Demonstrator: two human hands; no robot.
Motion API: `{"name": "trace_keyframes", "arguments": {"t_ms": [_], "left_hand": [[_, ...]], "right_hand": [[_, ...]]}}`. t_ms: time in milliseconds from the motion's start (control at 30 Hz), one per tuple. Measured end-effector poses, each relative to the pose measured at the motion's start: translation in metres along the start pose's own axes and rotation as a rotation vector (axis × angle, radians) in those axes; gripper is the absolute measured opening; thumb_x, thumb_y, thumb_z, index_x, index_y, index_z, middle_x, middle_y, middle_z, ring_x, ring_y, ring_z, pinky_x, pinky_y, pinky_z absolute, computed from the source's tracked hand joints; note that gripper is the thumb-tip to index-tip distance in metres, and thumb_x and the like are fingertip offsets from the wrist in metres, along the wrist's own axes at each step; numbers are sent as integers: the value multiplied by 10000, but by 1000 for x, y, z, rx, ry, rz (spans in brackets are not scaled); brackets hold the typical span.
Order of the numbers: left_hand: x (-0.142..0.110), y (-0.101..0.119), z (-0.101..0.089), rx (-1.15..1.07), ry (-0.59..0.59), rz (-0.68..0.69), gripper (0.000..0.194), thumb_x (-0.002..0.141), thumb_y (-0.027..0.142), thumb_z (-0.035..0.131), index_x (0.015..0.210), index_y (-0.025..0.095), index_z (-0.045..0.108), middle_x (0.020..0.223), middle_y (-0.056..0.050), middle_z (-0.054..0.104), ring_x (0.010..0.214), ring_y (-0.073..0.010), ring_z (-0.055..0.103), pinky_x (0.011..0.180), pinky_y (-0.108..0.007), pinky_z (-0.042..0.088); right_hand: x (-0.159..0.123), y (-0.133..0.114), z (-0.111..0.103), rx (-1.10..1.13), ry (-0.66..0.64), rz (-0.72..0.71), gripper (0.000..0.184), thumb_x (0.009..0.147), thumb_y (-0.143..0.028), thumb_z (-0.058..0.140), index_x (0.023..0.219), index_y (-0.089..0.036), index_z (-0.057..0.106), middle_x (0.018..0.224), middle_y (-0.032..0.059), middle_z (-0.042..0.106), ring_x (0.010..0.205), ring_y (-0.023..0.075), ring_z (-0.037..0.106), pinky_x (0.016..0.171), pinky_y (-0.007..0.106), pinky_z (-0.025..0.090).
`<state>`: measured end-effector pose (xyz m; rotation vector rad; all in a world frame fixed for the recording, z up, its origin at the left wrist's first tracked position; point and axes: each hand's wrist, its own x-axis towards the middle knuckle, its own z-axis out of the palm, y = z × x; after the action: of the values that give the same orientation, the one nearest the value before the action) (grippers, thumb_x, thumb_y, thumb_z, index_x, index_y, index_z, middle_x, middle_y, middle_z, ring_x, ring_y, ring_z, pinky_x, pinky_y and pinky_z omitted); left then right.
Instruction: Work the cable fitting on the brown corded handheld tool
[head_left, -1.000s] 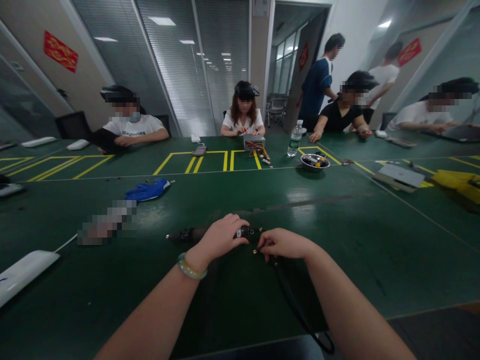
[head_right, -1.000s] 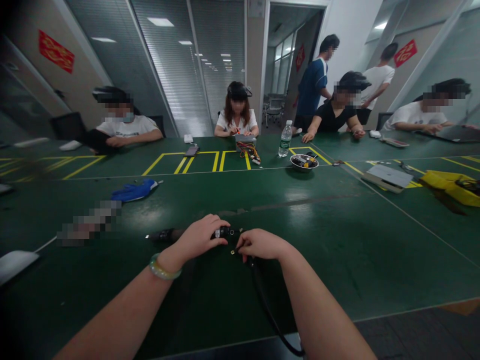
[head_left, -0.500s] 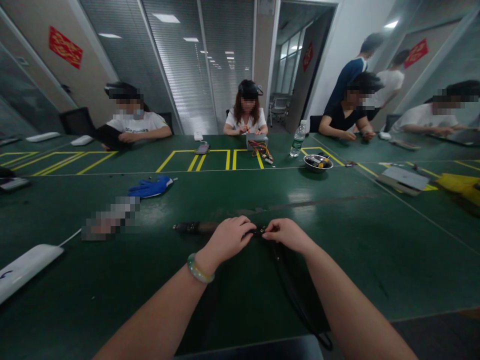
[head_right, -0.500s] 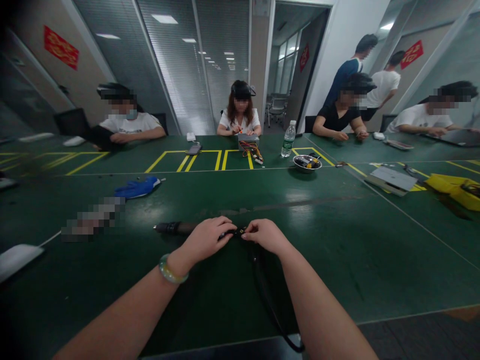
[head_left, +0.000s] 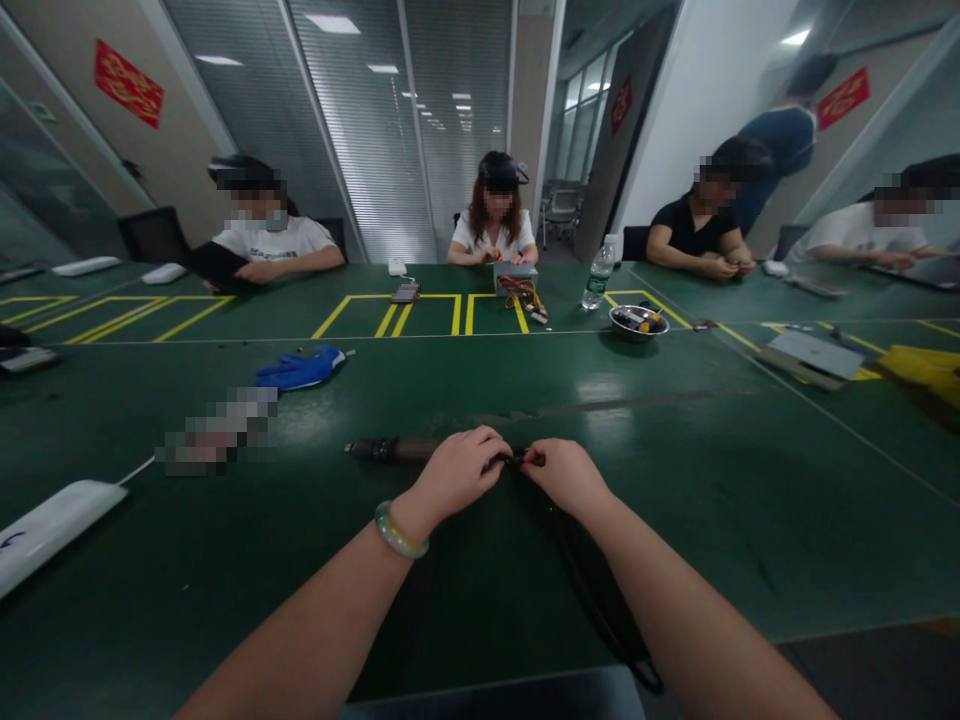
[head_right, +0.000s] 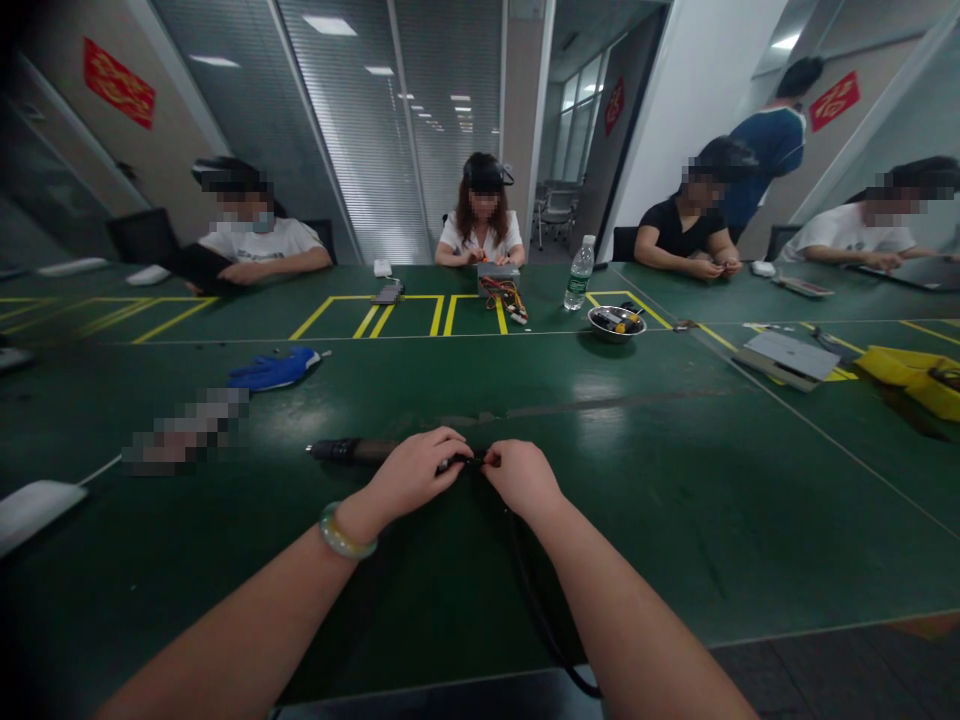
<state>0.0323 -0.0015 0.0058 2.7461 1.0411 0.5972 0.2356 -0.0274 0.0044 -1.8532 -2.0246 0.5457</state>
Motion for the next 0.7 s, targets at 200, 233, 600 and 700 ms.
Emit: {"name": "trace_keyframes", "arguments": {"t_ms": [200, 233, 600, 700], "left_hand": [[1, 0, 0, -9, 0, -3, 209, 891, 198, 571, 1088, 249, 618, 1114, -26, 597, 989, -195, 590, 852, -357, 484], [1, 0, 0, -11, 0, -4, 208, 891, 199, 570, 1087, 251, 619, 1113, -23, 598, 988, -194, 590, 851, -355, 483], [1, -2, -1, -27, 2, -12, 197, 888, 206, 580, 1069, 259, 638, 1119, -17, 597, 980, -186, 594, 866, -349, 480], [1, -2, -1, -13, 6, -10, 195, 894, 213, 574, 1072, 255, 639, 1116, -24, 598, 977, -190, 596, 856, -351, 481]], "right_hand": [[-1, -1, 2, -17, 18, -83, 54, 815, -245, 682, 841, -229, 726, 856, -7, 689, 776, 143, 604, 668, 231, 383], [-1, -1, 2, -17, 21, -92, 49, 813, -243, 686, 838, -228, 725, 854, -8, 687, 778, 144, 603, 675, 232, 384], [-2, -4, 7, 75, 73, -35, 29, 838, -230, 664, 832, -227, 692, 854, -19, 686, 799, 141, 611, 689, 231, 395], [0, -3, 11, 110, 107, -2, 152, 830, -193, 665, 981, -217, 665, 868, -14, 683, 799, 140, 614, 697, 230, 408]]}}
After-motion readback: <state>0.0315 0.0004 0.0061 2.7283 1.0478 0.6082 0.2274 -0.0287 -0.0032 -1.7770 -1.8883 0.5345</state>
